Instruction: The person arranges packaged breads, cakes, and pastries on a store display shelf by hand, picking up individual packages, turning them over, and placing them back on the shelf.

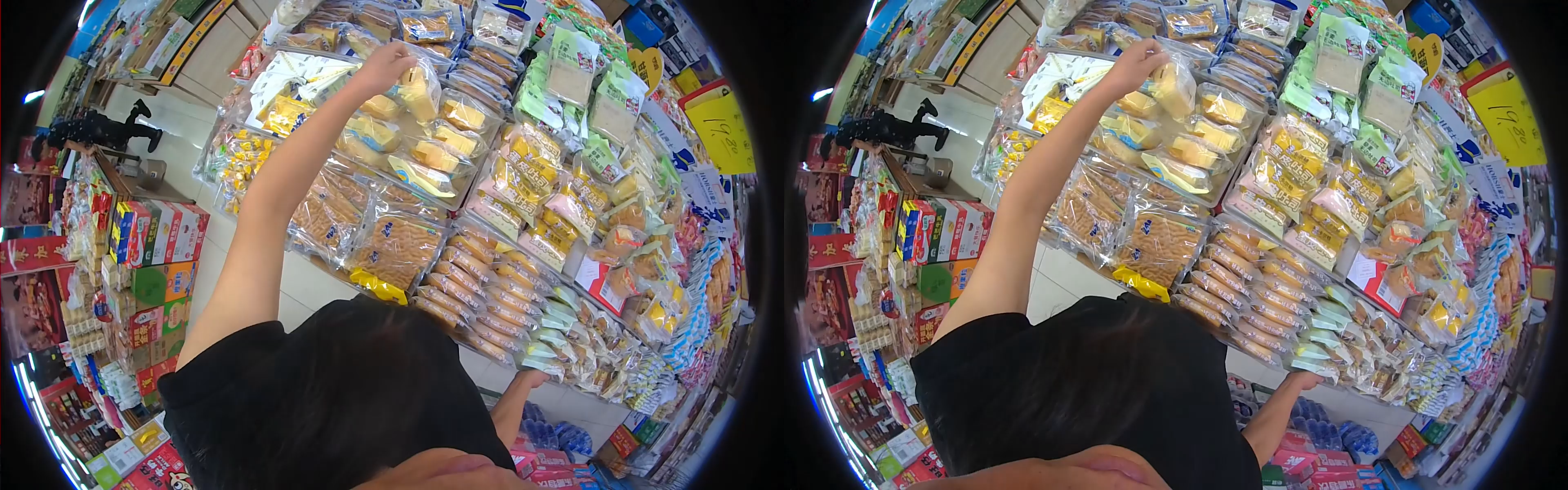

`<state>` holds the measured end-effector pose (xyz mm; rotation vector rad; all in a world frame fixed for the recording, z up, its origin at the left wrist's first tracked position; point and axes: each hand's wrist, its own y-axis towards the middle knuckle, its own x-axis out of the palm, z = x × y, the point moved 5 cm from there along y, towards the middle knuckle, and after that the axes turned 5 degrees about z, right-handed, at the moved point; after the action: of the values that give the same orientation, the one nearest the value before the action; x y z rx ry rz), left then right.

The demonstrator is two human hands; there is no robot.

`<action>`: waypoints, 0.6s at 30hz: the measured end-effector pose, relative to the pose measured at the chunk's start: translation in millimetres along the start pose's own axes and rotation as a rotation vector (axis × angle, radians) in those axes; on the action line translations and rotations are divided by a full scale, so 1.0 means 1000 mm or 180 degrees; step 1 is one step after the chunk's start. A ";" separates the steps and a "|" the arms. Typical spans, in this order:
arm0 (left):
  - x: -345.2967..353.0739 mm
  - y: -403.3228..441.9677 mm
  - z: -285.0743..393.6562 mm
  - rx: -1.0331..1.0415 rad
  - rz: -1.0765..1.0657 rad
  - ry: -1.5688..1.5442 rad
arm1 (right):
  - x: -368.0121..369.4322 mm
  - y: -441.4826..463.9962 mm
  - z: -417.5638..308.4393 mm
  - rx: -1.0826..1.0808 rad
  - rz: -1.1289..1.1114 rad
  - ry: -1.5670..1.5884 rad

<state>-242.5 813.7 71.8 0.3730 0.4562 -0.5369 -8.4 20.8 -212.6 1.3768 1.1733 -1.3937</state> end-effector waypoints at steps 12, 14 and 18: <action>0.042 0.005 0.000 0.0380 -0.0783 0.1119 | -0.058 -0.035 -0.035 0.0699 -0.0117 0.0154; 0.046 0.003 -0.006 0.0583 -0.0734 0.1326 | -0.060 -0.037 -0.046 0.0076 -0.0170 -0.0543; 0.023 -0.010 0.010 0.1586 0.0319 0.1216 | -0.008 -0.005 -0.013 -0.0249 -0.0106 -0.0888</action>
<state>-227.6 791.5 66.6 0.9821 0.6667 -0.4785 -10.0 33.6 -203.5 1.0729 1.0578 -1.4924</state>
